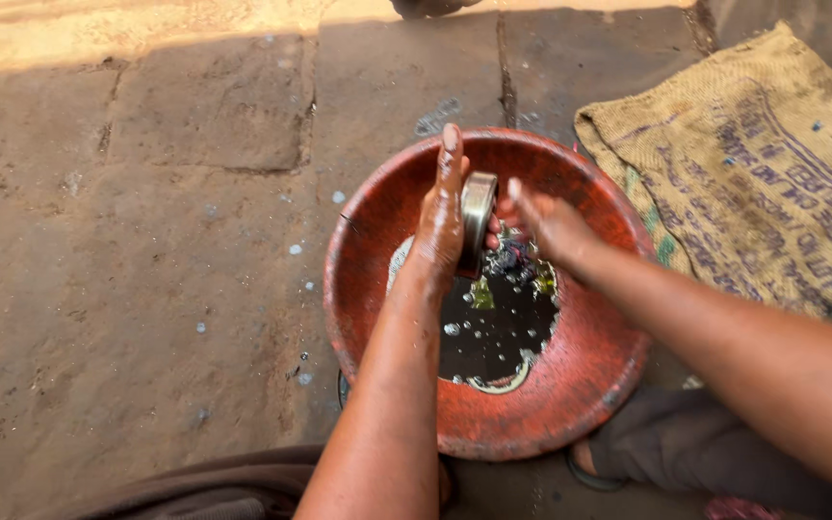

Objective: The person scrubs a metal ball bearing with a wire brush in a red basin filled with soapy water, rinses it, and then uses a screwdriver to scrape residue from the bearing's inner race.

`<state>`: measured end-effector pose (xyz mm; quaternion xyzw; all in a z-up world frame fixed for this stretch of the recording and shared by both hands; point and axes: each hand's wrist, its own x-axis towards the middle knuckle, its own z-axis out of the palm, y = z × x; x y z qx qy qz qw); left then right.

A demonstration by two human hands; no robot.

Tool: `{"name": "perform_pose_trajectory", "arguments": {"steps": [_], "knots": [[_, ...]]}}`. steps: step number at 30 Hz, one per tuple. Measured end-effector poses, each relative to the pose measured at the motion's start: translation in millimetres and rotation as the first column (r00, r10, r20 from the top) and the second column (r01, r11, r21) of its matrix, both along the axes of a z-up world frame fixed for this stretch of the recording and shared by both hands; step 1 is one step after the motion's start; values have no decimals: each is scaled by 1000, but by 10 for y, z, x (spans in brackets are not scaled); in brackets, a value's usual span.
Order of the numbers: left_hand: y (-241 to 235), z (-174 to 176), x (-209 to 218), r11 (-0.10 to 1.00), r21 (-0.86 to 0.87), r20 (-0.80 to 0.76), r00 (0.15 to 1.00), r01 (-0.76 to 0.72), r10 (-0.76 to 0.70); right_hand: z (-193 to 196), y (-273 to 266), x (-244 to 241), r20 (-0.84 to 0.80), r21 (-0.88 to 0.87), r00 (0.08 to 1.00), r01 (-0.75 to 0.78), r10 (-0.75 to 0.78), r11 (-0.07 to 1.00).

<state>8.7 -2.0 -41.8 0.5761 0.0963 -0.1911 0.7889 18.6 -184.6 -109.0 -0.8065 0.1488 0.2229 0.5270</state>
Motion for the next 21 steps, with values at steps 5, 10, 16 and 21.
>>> {"name": "perform_pose_trajectory", "arguments": {"steps": [5,10,16,21], "knots": [[11,-90,-34,997,-66,-17,999,-39,38,-419,-14,-799,-82,-753,773,-461,629,470],[4,-194,-1,996,-60,-108,992,-71,65,-622,-54,-909,-269,-694,644,-645,716,320],[-3,-256,7,997,-42,-133,989,-72,66,-590,-16,-547,-5,-779,736,-428,677,458],[72,-250,-47,996,-14,-143,986,-85,82,-501,112,-694,-408,-537,608,-763,681,360]]}}
